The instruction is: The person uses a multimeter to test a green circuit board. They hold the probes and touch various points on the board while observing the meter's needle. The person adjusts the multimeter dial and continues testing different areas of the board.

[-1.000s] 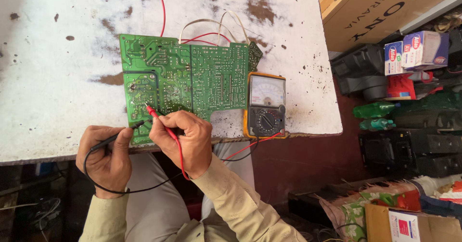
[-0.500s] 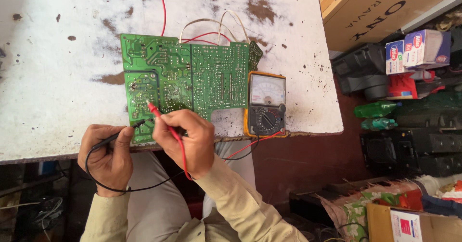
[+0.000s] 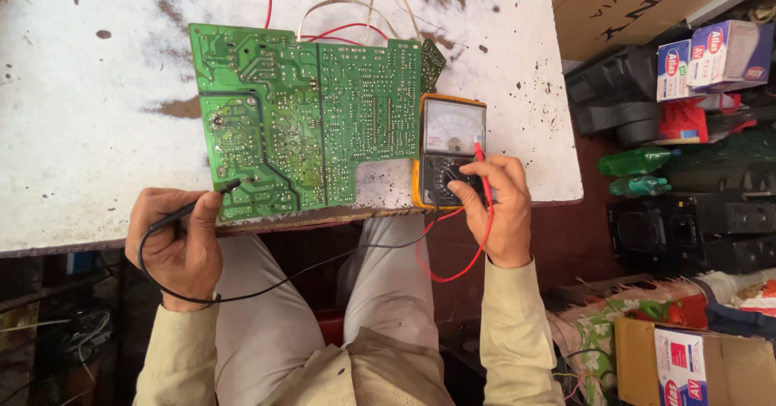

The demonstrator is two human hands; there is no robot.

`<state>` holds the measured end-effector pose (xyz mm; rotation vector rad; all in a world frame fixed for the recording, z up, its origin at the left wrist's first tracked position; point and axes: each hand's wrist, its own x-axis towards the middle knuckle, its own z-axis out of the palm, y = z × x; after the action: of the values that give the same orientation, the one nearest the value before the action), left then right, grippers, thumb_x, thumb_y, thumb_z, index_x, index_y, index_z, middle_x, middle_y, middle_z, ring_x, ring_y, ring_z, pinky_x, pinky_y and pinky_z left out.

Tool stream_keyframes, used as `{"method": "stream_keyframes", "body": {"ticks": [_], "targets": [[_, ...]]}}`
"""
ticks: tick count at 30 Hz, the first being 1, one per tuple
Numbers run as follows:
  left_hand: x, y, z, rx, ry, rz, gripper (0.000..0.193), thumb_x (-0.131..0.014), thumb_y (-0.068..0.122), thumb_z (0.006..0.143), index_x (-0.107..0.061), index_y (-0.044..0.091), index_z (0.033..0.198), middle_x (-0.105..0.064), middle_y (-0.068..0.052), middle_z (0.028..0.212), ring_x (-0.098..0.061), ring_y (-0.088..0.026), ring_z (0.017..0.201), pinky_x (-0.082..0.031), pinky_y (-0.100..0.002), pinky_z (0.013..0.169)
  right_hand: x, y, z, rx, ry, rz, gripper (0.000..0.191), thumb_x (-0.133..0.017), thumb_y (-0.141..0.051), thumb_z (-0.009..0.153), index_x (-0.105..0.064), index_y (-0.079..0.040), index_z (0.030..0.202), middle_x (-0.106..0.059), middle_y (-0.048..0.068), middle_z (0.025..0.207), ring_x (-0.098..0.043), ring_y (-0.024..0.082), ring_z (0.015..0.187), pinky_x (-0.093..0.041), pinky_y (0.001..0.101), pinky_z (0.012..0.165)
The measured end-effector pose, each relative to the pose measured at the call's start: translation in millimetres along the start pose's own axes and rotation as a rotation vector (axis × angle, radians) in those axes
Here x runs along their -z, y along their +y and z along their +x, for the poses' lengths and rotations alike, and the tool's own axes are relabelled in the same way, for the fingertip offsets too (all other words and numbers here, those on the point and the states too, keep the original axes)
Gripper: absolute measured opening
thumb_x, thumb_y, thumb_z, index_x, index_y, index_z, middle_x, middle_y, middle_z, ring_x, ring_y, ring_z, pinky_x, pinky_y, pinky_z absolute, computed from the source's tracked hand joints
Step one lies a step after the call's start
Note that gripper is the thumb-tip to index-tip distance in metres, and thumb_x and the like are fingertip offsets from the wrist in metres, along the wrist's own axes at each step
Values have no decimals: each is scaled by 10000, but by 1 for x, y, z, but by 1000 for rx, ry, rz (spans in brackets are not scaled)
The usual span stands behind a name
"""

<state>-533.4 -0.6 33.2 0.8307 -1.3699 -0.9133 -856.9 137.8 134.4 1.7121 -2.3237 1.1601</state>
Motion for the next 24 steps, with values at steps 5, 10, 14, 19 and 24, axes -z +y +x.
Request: {"method": "stream_keyframes", "body": {"ticks": [5,10,14,19,24], "targets": [[2,0,-3,20,-8,19,204,-780,11,1093,-597,-34,1015,-609,-47,934,-561,-59,772,-438,-176,691,-10,11,-6,-35,-15,0,172,-786,-70,902,-707,-46,1053,-588,113,1031,-619,266,935,-516,358,802],[-1,3,-2,26,9,19,196,-783,-2,1073,-601,-33,1005,-607,-47,917,-531,-57,744,-414,-174,665,-13,9,-8,-14,18,-29,132,-751,-27,933,-715,-54,1058,-612,103,1005,-625,276,949,-517,367,816],[-3,6,6,-12,16,31,114,-736,-39,1040,-628,-20,1009,-626,-42,934,-588,-69,724,-459,-195,636,-9,-8,-7,68,128,-75,170,-753,-29,933,-691,-6,1090,-640,136,1035,-637,301,969,-518,386,852],[0,15,14,5,24,78,108,-744,-36,962,-645,-2,934,-601,-43,848,-520,-87,730,-416,-246,649,-40,-68,-17,-121,250,410,181,-582,-21,1025,-626,-29,1201,-690,98,960,-625,145,802,-516,282,748],[-4,20,16,45,33,-67,123,-750,13,968,-631,-15,953,-590,-24,873,-511,-64,708,-411,-223,629,-85,-115,-12,-50,10,717,122,-703,5,933,-625,-16,1024,-723,82,946,-704,115,834,-569,275,747]]}}
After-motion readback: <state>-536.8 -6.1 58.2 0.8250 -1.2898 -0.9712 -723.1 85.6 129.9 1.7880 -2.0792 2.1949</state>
